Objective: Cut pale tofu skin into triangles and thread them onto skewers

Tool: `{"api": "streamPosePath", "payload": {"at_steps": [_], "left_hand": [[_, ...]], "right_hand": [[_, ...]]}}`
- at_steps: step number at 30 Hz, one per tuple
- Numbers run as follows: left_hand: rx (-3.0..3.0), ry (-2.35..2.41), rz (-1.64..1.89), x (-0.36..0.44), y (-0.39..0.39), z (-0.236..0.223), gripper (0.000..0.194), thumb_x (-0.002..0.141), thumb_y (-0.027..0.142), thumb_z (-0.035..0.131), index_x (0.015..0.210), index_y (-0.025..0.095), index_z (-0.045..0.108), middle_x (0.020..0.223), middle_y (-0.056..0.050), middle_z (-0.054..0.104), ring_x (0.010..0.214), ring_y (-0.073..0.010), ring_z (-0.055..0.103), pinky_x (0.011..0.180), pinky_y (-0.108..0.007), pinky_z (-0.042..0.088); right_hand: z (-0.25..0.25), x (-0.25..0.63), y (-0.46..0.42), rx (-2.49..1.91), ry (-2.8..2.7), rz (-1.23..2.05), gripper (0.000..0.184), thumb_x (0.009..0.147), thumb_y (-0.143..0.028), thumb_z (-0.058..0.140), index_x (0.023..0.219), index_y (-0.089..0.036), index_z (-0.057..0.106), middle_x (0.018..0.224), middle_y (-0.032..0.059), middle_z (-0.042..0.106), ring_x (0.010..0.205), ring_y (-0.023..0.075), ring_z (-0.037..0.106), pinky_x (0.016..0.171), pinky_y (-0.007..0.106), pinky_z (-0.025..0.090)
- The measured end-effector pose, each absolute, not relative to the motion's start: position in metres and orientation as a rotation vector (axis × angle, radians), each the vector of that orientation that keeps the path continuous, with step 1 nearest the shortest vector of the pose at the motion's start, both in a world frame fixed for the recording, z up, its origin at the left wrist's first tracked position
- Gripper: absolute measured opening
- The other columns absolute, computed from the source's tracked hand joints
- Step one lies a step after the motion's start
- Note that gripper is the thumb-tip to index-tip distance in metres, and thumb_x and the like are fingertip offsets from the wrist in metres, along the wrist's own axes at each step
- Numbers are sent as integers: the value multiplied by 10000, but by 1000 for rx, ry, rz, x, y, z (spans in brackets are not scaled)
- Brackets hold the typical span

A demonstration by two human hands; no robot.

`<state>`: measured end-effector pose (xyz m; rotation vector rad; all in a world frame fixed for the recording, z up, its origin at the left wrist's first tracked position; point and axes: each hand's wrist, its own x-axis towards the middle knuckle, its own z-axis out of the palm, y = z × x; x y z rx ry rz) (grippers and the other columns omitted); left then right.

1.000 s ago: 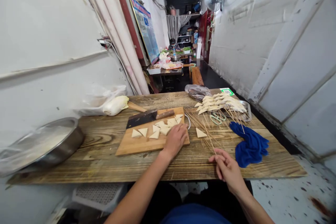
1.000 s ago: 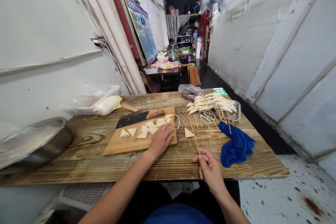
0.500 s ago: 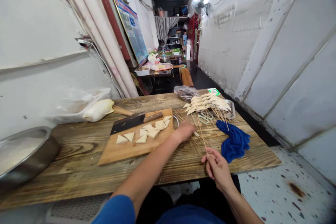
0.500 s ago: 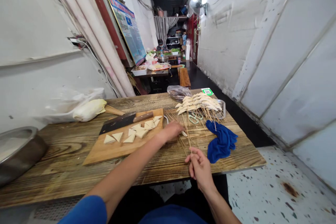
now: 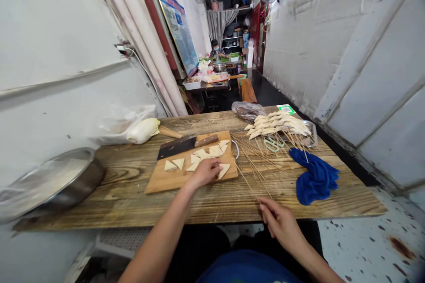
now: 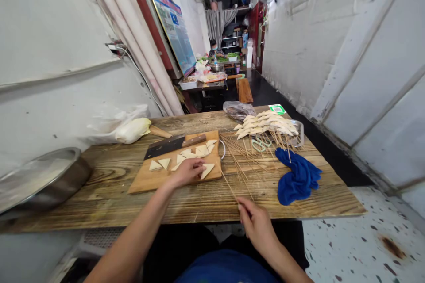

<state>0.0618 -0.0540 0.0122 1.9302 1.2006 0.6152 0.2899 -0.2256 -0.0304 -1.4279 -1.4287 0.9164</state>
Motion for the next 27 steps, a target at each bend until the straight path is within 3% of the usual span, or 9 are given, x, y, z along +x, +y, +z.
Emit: {"api": "streamPosePath", "payload": {"at_steps": [2, 5, 8, 12, 23, 27], "left_hand": [[2115, 1375, 822, 56, -66, -1, 233, 800, 305, 519, 935, 165, 649, 773, -58, 661, 764, -195, 603, 746, -331, 466], [2189, 1471, 1204, 54, -86, -22, 271, 872, 277, 421, 1003, 180, 637, 1006, -86, 652, 963, -191, 575, 894, -355, 435], [2228, 1405, 1264, 53, -101, -37, 330, 896, 258, 377, 1172, 203, 550, 1195, -74, 583, 1132, -174, 503, 1000, -366, 383], [2372, 1368, 1091, 55, -103, -44, 422, 898, 254, 368, 1316, 199, 402, 1363, -79, 434, 1279, -188, 356, 1068, -411, 308], [2499, 1397, 1016, 56, -97, -53, 404, 892, 151, 299, 1269, 175, 443, 1314, -85, 488, 1256, -172, 386, 1062, -405, 297], [2359, 1559, 1044, 65, -99, -35, 364, 878, 235, 380, 1220, 159, 478, 1198, -118, 554, 1132, -219, 473, 990, -415, 357]], "right_hand": [[-28, 285, -231, -1470, -1589, 772, 346, 870, -374, 447, 1113, -192, 613, 924, 80, 691, 791, 200, 665, 703, 298, 548], [-24, 280, -237, -1489, -1724, 685, 340, 872, -324, 446, 1148, -210, 609, 1129, 68, 632, 1032, 220, 597, 919, 355, 473], [-23, 278, -238, -1493, -1751, 741, 335, 870, -294, 453, 1167, -244, 600, 1143, 39, 620, 1047, 222, 588, 938, 375, 461], [-24, 275, -232, -1485, -1720, 801, 330, 864, -281, 462, 1165, -275, 598, 1143, 18, 613, 1050, 238, 585, 949, 412, 447], [-24, 273, -227, -1497, -1744, 809, 327, 872, -286, 452, 1168, -269, 590, 1148, 17, 606, 1057, 232, 580, 946, 400, 448], [-21, 276, -230, -1511, -1737, 816, 336, 873, -294, 441, 1175, -266, 587, 1151, 21, 605, 1053, 235, 583, 946, 413, 446]]}}
